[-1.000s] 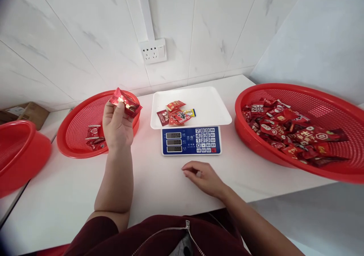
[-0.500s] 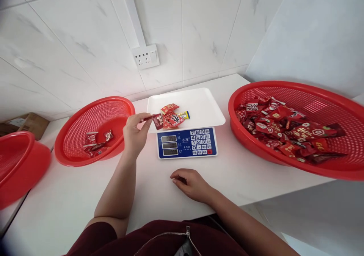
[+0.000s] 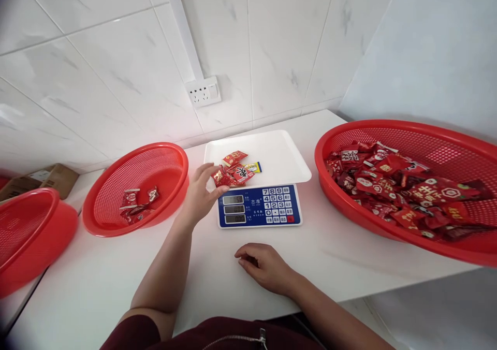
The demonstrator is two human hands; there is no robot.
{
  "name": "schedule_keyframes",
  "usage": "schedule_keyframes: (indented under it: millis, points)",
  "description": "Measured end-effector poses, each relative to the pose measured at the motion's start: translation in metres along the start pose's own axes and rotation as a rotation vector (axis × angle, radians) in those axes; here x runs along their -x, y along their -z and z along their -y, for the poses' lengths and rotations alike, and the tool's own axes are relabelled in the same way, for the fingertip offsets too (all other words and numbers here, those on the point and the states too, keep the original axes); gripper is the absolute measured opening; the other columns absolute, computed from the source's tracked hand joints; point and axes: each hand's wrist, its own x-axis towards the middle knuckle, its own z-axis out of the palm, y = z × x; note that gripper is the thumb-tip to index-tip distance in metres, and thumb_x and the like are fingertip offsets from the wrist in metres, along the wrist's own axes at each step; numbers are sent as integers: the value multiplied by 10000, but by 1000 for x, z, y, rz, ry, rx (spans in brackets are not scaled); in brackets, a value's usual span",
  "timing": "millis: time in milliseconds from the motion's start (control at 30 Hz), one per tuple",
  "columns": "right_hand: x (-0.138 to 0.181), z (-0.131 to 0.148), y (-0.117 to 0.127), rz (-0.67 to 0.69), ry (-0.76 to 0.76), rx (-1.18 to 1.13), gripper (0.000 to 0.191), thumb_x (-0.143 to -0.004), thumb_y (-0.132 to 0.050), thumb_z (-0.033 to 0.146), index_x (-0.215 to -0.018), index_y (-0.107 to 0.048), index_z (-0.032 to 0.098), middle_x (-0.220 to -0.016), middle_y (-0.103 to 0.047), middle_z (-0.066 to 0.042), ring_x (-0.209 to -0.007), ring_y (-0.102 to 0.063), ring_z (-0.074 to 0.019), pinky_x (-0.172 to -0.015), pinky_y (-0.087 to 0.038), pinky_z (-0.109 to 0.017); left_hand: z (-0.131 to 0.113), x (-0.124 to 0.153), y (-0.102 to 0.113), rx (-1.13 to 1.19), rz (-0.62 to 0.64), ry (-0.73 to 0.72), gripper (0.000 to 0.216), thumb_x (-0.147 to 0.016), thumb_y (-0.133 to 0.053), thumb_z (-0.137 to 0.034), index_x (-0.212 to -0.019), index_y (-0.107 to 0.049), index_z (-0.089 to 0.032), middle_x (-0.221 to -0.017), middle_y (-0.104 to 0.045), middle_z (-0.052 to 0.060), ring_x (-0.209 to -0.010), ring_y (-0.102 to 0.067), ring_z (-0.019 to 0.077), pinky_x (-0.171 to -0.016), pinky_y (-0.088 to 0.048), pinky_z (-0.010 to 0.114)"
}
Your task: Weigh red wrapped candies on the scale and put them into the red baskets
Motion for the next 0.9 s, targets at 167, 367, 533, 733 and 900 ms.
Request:
schedule_keyframes:
  millis: [167, 367, 533, 733, 900]
  points:
    - [0, -1, 0, -10, 3, 23, 208, -859, -475, 258, -950, -654, 206, -936, -700, -52, -808, -639, -169, -732, -507, -288, -24, 5, 26, 242, -503, -209, 427, -881, -479, -474, -1249, -467, -258, -1268, -510, 99, -1242, -459, 259, -1051, -346, 455]
    - [0, 0, 2, -18, 17, 28, 212, -868, -469, 276, -945, -657, 216, -950, -705, -51, -857, -650, -178, -768, -508, -293, -54, 12, 48, 345, -1008, -211, 315, -909, -337, -521, -1147, -454, -351, -1163, -545, -4, -1157, -514, 200, -1034, -371, 431]
    - [0, 0, 1, -19, 1, 28, 216, -876, -466, 281, -952, -656, 211, -959, -704, -51, -866, -647, -175, -782, -504, -293, -54, 16, 53, 311, -1074, -311, 347, -910, -247, -543, -1189, -398, -403, -1154, -533, -21, -1078, -529, 188, -941, -418, 414]
    - [-1, -1, -1, -29, -7, 29, 213, -875, -466, 277, -948, -659, 225, -958, -703, -41, -869, -648, -175, -782, -505, -289, -53, 18, 54, 201, -1145, -201, 410, -869, -245, -618, -1175, -361, -371, -1134, -545, 5, -1038, -561, 201, -873, -460, 404]
    - [-2, 0, 0, -26, -9, 34, 215, -876, -465, 288, -943, -660, 225, -956, -704, -45, -864, -647, -183, -780, -507, -299, -52, 19, 53, 222, -1151, -189, 385, -858, -287, -621, -1127, -397, -370, -1108, -560, -1, -1025, -580, 201, -872, -474, 399]
